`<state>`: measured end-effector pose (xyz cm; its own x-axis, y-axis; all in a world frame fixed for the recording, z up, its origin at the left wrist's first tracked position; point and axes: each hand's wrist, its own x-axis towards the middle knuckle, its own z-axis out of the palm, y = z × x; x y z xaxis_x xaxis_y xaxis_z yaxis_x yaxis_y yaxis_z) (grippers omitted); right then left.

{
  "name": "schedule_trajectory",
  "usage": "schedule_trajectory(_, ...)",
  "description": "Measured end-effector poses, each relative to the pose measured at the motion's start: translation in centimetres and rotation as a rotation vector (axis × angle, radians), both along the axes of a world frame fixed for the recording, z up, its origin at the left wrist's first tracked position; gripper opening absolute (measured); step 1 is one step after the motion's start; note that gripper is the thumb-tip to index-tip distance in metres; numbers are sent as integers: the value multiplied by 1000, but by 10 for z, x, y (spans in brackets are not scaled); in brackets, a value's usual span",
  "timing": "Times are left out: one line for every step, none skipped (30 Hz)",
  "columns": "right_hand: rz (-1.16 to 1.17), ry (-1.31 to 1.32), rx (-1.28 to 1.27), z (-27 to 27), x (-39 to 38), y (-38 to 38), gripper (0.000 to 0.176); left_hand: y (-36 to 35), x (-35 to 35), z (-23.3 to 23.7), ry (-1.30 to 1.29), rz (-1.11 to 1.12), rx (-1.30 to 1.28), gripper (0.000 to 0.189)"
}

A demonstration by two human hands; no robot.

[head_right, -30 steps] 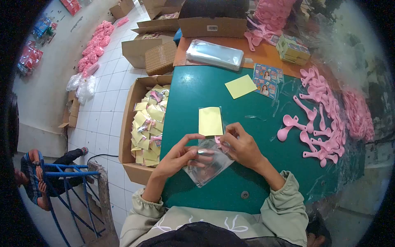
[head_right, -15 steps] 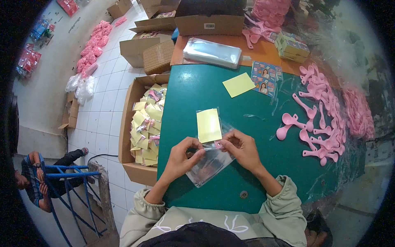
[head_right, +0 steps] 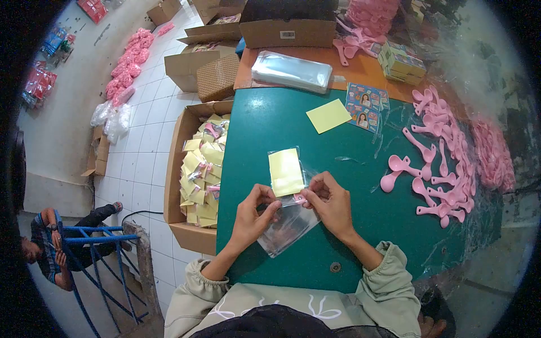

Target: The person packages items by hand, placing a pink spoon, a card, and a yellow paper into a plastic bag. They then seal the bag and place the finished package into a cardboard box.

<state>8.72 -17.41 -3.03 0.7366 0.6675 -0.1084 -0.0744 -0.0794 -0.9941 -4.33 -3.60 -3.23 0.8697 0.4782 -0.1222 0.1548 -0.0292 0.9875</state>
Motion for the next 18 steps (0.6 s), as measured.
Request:
schedule_trajectory(5, -5, -7, 1, 0, 0, 16, 0, 0, 1, 11, -6, 20, 20)
schedule_trajectory(16, -39, -35, 2, -1, 0, 18, 0, -1, 4, 23, -11, 40, 22)
schedule_trajectory(27, -75, -62, 2, -1, 1, 21, 0, -1, 6, 34, -16, 61, 24)
schedule_trajectory(38, -110, -89, 3, -2, 1, 23, 0, -1, 6, 42, -18, 69, 28)
schedule_trajectory(66, -115, -128, 5, -2, 1, 25, 1, -2, 7, 49, -20, 78, 31)
schedule_trajectory(93, -121, -166, 7, -1, 0, 27, 1, -3, 8, 56, -21, 87, 35)
schedule_trajectory(121, -128, -204, 10, 1, -1, 29, 4, -4, 11, 46, -21, 62, 38)
schedule_trajectory(115, -281, -214, 14, 6, -1, 29, 8, -6, 15, 36, -22, 38, 40)
schedule_trajectory(108, -433, -224, 18, 14, -1, 29, 13, -10, 20, 28, -23, 13, 43)
schedule_trajectory(100, -584, -234, 23, 24, -2, 29, 22, -15, 25, 4, 20, -19, 42)
schedule_trajectory(97, -651, -268, 27, 36, -3, 27, 31, -21, 36, -19, 81, 37, 42)
schedule_trajectory(94, -718, -302, 31, 51, -4, 25, 47, -30, 40, 14, 140, 36, 43)
schedule_trajectory(91, -785, -336, 34, 67, -7, 24, 63, -39, 45, -4, 175, 125, 42)
schedule_trajectory(81, -910, -324, 29, 86, -11, 20, 78, -48, 54, 122, 235, 122, 39)
schedule_trajectory(69, -1035, -311, 23, 105, -16, 16, 94, -57, 53, 152, 284, 496, 38)
schedule_trajectory(57, -1092, -390, 27, 119, -22, 16, 109, -64, 49, 177, 332, 871, 36)
schedule_trajectory(43, -1147, -469, 32, 131, -30, 16, 117, -67, 46, 198, 375, 1248, 35)
schedule_trajectory(28, -1198, -552, 37, 141, -39, 16, 115, -64, 48, 220, 377, 1175, 33)
